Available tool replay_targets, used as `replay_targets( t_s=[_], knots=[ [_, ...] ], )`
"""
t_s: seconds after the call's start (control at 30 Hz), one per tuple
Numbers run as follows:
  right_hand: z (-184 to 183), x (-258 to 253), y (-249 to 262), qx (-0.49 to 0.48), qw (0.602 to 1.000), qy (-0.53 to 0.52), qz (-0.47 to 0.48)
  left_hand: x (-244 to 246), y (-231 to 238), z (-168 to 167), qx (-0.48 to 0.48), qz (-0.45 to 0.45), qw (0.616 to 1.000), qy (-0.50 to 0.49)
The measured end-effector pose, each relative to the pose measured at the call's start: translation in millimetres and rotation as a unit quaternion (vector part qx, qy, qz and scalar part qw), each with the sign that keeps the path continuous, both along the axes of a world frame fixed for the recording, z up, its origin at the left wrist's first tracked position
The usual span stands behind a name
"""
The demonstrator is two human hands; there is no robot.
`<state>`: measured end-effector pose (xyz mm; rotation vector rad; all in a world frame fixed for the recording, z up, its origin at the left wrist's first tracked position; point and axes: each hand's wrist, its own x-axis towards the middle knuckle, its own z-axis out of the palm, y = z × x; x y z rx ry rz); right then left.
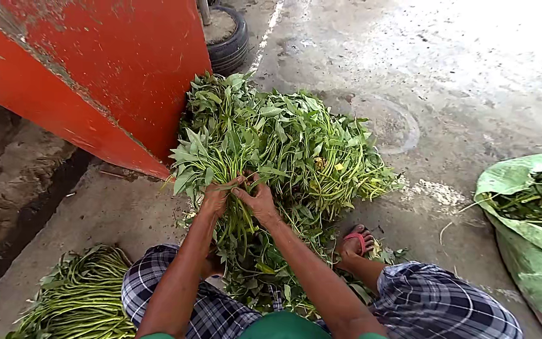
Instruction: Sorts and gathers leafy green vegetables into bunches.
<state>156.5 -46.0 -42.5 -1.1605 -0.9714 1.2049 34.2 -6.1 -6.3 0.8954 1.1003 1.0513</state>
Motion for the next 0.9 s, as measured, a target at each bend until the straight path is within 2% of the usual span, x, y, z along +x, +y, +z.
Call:
replay_targets(
  t_s=[0.1,0.3,0.4,0.5,0.57,0.63,0.67,0.73,0.77,0.8,0.83,0.9],
  knots=[
    [2.2,-12.9,-0.3,0.046,0.996,0.008,-0.082,3.2,-2.4,-0.4,0.008,0.039,0.999,0.036],
    [-3.6,-15.9,-3.2,0.129,0.968,-0.149,-0.156,2.9,-6.2,-2.5,0.012,0.049,0.995,0.083],
    [-11.5,-4.0,-7.6,0.191,0.924,-0.296,-0.147,-1.1,-7.9,3.4,0.016,0.040,0.995,0.088],
    [-42.4,9.6,-26.7,0.239,0.864,-0.429,-0.112,-16.9,8.2,2.6,0.087,0.069,0.992,0.066],
    [-74.1,22.1,-50.6,0.205,0.850,-0.482,-0.059,-32.5,21.8,10.8,0.112,0.103,0.987,0.043],
    [-90.6,37.9,-74.0,0.095,0.843,-0.527,0.049,-43.2,26.1,20.5,0.115,0.118,0.985,0.056],
    [-83.2,47.2,-77.4,-0.009,0.831,-0.538,0.143,-45.4,27.3,21.3,0.119,0.117,0.984,0.056],
    [-59.0,64.5,-63.9,-0.204,0.754,-0.540,0.315,-42.8,26.4,19.4,0.112,0.113,0.986,0.054],
    [-47.0,69.2,-56.2,-0.254,0.717,-0.544,0.354,-40.3,25.8,18.4,0.109,0.109,0.987,0.053],
    [-33.2,72.3,-50.6,-0.265,0.710,-0.547,0.355,-36.7,25.6,18.6,0.107,0.109,0.987,0.052],
    [-19.4,73.8,-46.7,-0.244,0.732,-0.546,0.326,-33.4,25.9,18.4,0.108,0.107,0.987,0.052],
    [-3.3,67.9,-41.5,-0.151,0.809,-0.525,0.218,-29.6,23.5,16.6,0.108,0.099,0.987,0.068]
  ],
)
